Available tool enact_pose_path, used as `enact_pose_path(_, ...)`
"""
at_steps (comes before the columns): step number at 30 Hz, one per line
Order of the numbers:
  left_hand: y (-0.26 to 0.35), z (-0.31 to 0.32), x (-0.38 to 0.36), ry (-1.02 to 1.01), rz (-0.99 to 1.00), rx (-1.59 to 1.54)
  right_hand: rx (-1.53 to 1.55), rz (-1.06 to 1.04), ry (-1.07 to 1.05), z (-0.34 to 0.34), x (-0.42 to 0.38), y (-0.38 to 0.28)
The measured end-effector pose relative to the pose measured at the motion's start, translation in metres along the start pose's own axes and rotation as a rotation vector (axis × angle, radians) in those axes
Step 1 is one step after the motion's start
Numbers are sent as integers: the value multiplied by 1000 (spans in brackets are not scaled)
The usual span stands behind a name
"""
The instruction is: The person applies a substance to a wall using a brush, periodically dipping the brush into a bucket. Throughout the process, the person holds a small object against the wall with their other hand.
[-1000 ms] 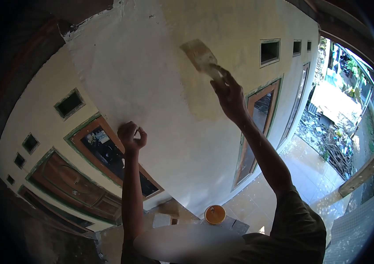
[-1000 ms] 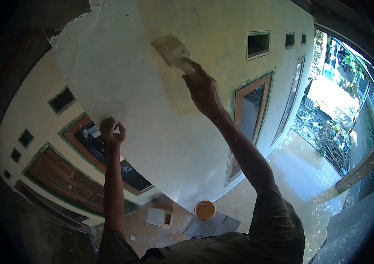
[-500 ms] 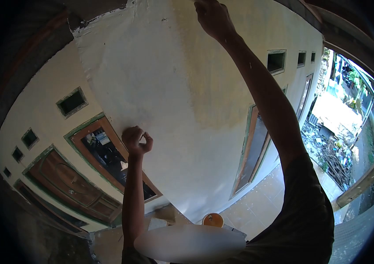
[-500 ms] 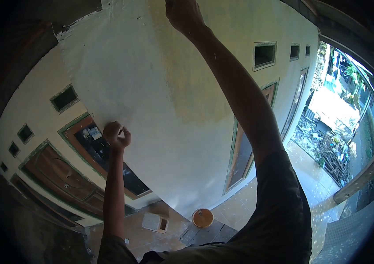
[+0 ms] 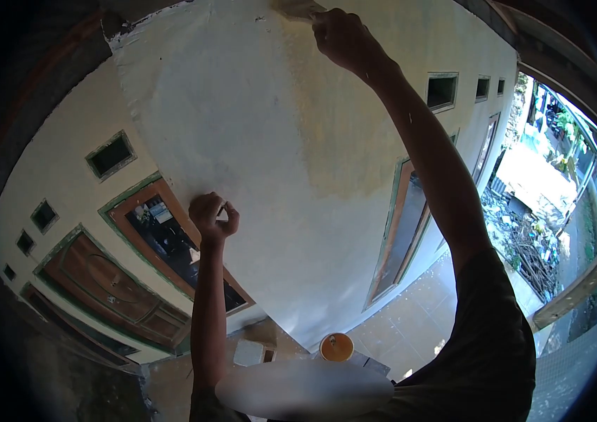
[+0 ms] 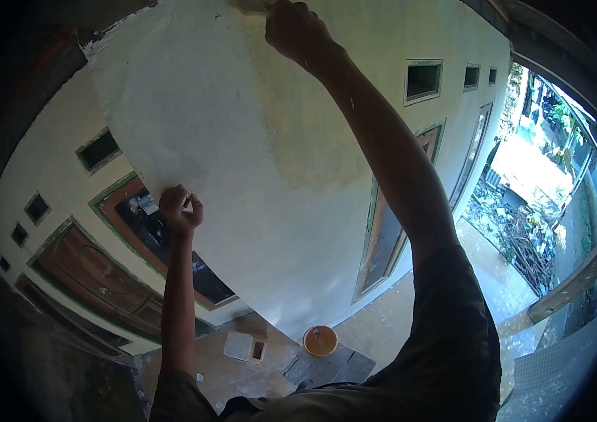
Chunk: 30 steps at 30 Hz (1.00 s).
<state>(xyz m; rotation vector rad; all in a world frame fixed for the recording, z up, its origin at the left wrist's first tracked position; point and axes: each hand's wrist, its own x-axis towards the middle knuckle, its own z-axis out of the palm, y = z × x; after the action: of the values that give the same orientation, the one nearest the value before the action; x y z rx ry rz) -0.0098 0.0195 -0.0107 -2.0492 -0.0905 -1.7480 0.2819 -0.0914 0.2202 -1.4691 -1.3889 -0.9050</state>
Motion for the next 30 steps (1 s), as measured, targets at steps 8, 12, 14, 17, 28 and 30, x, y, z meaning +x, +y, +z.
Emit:
enact_pose_path(8,5,-1,4,-23,-72,21,-50,-71,-179,5,-102,-2)
enact_pose_path(12,9,0,5,-13,-121,22,-148,-30,-396,0,-155,-12)
enact_pose_path(14,6,0,7,-14,-91,22,-185,-38,-456,3,-178,-9)
enact_pose_path(17,4,-2,7,-33,-56,17,-203,-108,-668,-2,-201,-1)
enact_pose_path(28,7,-4,8,-42,-95,-40,-241,-45,-905,-9,-56,-8)
enact_pose_path(30,7,-3,7,-29,-88,-13,-248,44,-875,-23,-27,-17)
